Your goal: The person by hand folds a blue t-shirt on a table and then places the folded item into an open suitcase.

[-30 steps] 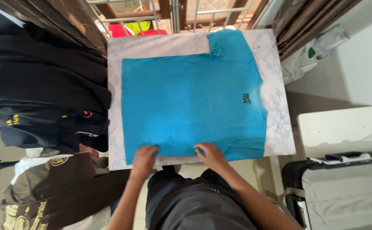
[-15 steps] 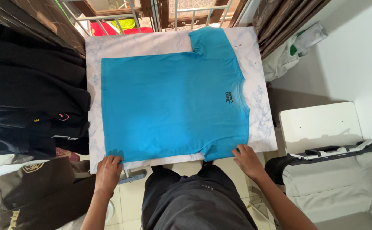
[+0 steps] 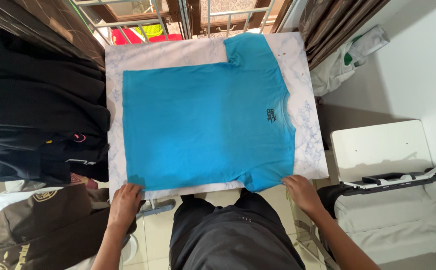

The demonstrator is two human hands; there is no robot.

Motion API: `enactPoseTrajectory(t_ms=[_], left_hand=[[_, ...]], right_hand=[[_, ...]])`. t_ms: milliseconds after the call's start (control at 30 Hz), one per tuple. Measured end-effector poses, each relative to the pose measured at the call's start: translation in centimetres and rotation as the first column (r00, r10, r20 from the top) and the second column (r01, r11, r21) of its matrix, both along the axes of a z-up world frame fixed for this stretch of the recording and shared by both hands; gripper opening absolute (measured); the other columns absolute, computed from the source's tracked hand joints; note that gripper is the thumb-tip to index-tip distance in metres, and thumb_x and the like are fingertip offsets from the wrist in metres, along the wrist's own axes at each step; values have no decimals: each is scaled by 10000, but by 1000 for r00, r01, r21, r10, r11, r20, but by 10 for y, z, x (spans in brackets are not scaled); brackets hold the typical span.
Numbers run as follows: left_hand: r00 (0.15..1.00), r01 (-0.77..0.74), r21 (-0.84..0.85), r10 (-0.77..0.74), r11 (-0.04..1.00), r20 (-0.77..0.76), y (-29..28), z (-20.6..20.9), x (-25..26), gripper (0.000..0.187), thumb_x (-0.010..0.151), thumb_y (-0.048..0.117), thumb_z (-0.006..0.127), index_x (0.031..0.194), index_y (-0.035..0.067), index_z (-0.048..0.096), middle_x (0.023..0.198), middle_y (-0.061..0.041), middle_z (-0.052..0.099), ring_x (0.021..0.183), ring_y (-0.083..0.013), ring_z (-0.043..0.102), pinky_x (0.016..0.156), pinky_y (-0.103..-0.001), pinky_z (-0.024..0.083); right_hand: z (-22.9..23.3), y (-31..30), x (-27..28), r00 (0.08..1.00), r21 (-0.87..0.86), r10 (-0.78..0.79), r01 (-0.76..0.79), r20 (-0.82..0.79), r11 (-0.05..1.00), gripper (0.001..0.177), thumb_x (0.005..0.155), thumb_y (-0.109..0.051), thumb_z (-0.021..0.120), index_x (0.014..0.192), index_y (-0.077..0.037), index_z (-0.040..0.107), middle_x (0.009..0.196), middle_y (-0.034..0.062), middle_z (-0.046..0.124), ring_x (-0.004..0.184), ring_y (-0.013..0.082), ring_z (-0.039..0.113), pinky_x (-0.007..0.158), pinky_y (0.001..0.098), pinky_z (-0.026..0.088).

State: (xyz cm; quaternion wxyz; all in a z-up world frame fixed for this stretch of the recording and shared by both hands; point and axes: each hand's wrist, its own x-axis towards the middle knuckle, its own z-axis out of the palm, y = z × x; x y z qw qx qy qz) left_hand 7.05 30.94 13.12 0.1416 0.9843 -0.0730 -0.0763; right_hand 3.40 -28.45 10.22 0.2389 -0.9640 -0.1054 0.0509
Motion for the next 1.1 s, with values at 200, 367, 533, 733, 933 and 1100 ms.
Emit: enactPoseTrajectory(t_ms=[200, 367, 533, 733, 933, 1100], left_hand=[[976, -14, 56, 26, 998, -215, 6, 9, -2, 192, 900, 149, 664, 1072, 129, 748, 1087, -64, 675, 1106, -254, 635, 998, -408, 505], [832, -468, -255, 325, 846, -449, 20, 15, 29, 250, 928, 177, 673, 1164, 143, 745, 1066, -140, 759, 963, -271, 739, 868, -398, 559], [910, -408, -423, 325, 809, -258, 23, 10, 89, 242, 954, 214, 687, 1171, 116, 734, 877, -158, 752, 790, -250, 725, 759, -371, 556], [900, -436, -435, 393, 788, -190, 15, 5, 128, 222, 958, 223, 708, 1144, 112, 753, 869, -148, 726, 729, -222, 670, 712, -358, 531], [864, -498, -451, 470, 740, -182, 9, -2, 141, 208, 949, 226, 725, 1118, 112, 762, 852, -147, 727, 730, -249, 666, 710, -371, 527], [848, -526, -413, 495, 744, -189, 12, -18, 153, 219, 935, 243, 734, 1113, 120, 771, 850, -156, 722, 766, -277, 688, 752, -385, 532]], right_hand=[[8, -6, 5, 974, -31, -14, 7, -228, 999, 149, 888, -154, 685, 975, -59, 758, 1017, 103, 745, 1011, 311, 678, 895, 425, 527], [40, -10, 61, 977, 73, -154, 166, -149, 983, 191, 958, -158, 609, 1081, -56, 713, 1088, 141, 722, 1018, 313, 685, 910, 406, 529], [72, -5, 130, 911, 20, -276, 296, -307, 955, 198, 974, -206, 612, 1103, -79, 694, 1034, 134, 728, 911, 320, 694, 841, 421, 542], [54, -1, 180, 982, 55, -175, 179, -76, 982, 166, 982, -178, 618, 1070, -59, 693, 1026, 160, 723, 947, 374, 672, 828, 455, 524], [41, 6, 201, 943, 7, -290, 296, -164, 955, 168, 988, -181, 615, 1088, -69, 693, 1028, 167, 722, 936, 374, 675, 818, 467, 524], [27, 9, 213, 947, 7, -302, 304, -109, 953, 161, 976, -176, 628, 1080, -72, 694, 1040, 172, 721, 946, 379, 674, 824, 464, 525]])
